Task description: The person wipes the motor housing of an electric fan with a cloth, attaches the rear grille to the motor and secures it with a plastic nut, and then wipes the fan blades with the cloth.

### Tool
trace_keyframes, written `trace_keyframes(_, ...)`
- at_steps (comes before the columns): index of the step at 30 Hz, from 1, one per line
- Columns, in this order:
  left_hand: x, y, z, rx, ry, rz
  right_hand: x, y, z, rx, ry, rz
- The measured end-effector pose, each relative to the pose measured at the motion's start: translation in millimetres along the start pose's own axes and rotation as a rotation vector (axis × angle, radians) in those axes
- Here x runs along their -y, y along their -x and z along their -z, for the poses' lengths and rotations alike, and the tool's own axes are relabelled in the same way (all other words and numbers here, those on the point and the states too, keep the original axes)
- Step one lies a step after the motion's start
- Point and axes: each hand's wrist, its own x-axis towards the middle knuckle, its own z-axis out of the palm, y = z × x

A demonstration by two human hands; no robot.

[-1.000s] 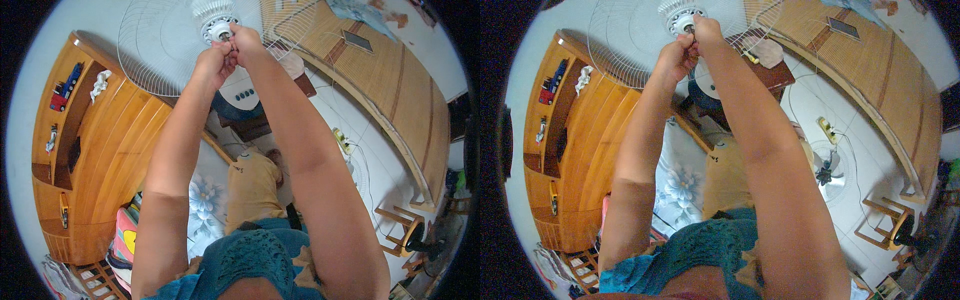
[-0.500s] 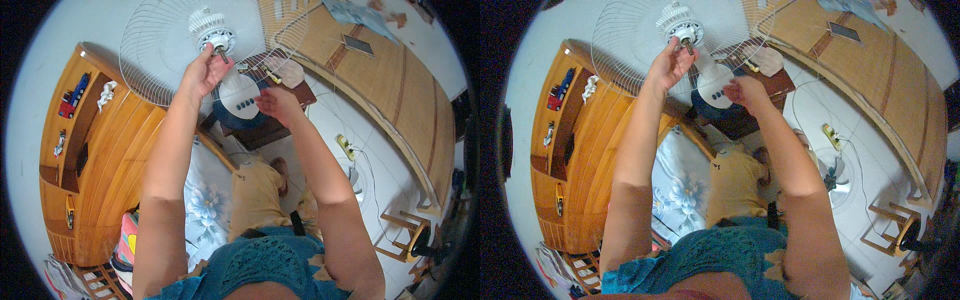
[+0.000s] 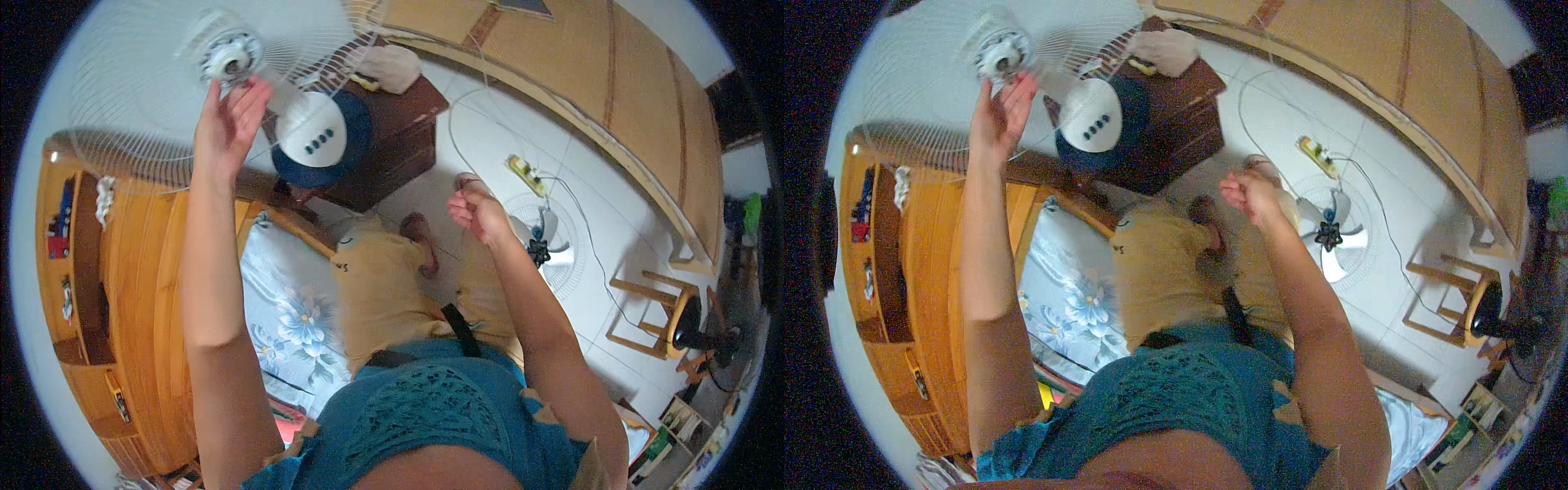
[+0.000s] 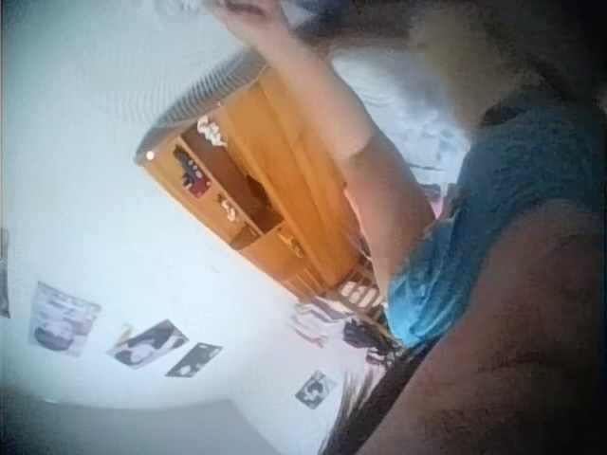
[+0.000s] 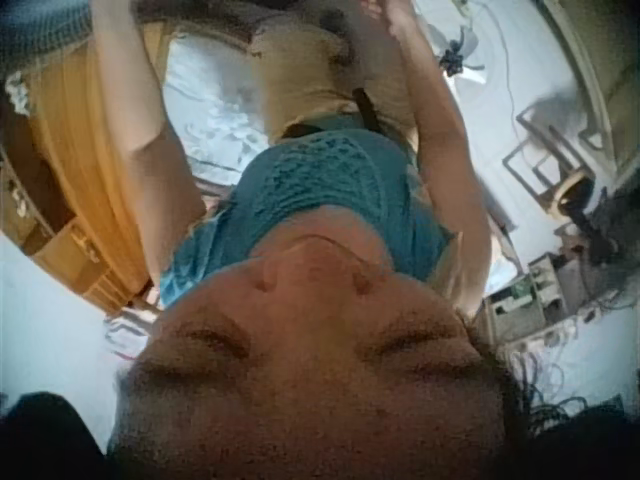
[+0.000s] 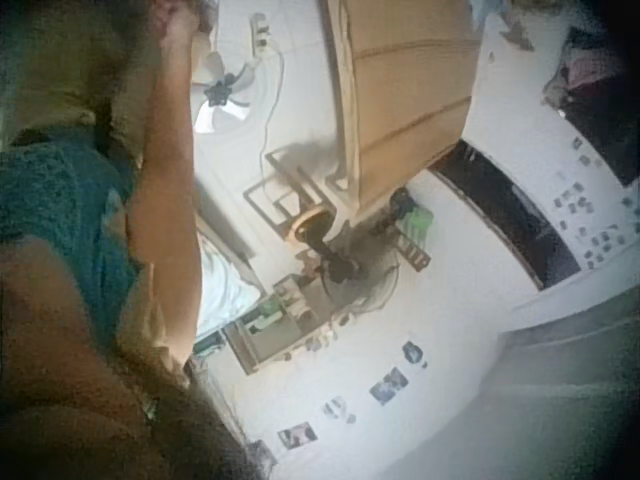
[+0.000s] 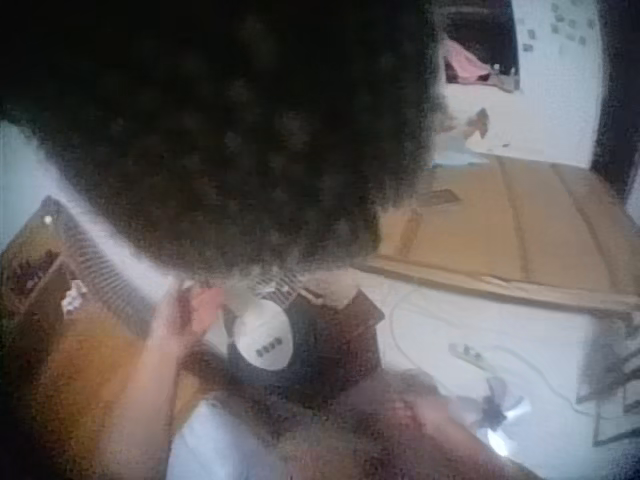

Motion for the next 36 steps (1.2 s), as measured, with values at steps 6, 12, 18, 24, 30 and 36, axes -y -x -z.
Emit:
trace_keyframes(6,160,79,95,0.151,-0.549,0.034,1,-4,124,-0.171,-0.263,0.184)
trace_keyframes(12,252,141,74,0.178,-1.734,-0.333,-83,-15,296,-0.500,-0.296,0.089)
trace_keyframes(18,281,127,69,0.063,-1.579,-0.094,-190,-23,367,-0.691,0.294,-0.478)
trace_keyframes(24,295,100,66,0.019,-1.645,0.025,-205,-67,372,-0.587,1.290,-0.188)
trace_keyframes(30,294,90,64,-0.012,-1.611,0.044,-164,-139,382,-0.844,1.550,-0.094)
trace_keyframes(36,293,84,49,-0.013,-1.521,0.078,-164,-199,387,-0.640,1.973,0.146)
